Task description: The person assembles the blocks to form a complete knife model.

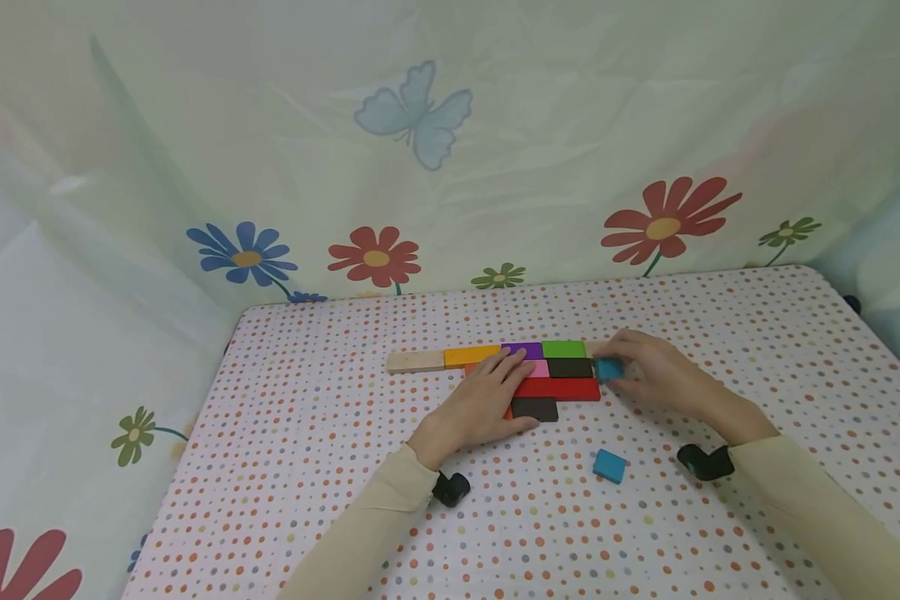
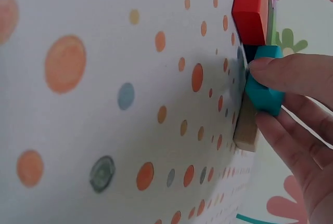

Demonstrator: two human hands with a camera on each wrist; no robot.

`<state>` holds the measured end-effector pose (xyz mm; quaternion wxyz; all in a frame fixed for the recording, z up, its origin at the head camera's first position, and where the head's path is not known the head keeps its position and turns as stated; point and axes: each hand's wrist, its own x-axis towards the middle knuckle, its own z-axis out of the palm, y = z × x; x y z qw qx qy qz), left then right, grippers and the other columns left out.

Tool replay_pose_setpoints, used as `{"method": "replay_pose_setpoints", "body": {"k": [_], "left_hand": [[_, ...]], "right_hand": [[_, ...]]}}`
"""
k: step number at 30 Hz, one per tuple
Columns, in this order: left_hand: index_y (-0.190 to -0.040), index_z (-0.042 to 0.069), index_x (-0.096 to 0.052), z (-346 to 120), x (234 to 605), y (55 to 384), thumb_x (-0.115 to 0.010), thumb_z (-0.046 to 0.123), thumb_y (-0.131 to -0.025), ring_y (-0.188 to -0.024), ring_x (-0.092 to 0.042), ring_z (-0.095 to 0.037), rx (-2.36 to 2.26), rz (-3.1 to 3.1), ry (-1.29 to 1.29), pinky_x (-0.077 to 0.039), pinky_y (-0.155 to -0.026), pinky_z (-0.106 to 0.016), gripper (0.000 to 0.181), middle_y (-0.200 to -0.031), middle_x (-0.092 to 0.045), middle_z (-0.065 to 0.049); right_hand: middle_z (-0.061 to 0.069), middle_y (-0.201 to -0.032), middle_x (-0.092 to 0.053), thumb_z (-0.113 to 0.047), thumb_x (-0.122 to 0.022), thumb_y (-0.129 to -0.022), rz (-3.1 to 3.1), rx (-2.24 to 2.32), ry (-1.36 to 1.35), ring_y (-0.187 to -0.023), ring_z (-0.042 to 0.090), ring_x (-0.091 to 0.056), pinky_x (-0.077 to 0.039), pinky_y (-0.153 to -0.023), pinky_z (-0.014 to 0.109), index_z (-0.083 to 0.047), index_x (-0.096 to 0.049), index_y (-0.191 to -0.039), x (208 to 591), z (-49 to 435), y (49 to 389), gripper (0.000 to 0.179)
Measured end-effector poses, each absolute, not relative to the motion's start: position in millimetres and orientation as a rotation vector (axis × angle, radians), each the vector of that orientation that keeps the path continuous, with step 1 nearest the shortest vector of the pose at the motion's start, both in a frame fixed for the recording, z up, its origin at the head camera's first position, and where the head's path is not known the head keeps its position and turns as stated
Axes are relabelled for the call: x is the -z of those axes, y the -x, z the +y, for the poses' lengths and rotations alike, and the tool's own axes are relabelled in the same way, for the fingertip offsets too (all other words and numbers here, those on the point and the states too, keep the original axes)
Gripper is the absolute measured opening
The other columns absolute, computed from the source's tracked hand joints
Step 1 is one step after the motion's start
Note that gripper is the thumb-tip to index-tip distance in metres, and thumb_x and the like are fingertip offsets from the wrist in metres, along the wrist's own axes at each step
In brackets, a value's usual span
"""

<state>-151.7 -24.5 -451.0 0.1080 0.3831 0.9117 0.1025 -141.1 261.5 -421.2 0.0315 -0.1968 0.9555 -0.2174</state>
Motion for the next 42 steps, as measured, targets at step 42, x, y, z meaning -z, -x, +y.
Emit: {"method": "replay_pose_setpoints", "body": {"k": [42], "left_hand": [[-0.166,0.01,-0.029,-24.3,454.2,152.7,-0.058,0.055,-0.103,-0.16,-0.016,-0.028,-0.297,2.699,-1.139,-0.019,-0.127,-0.039,0.082,-0.173,-0.021,-0.008]], "right_hand": [[0.02,-0.113,-0.065,0.009,-0.084,-0.081,3.018,0.534,0.797,-0.106,0.038,-0.064,-0.057,-0.091,0.054,0.011,-0.074,-0.113,431.7,256.0,141.7,0.033]]}}
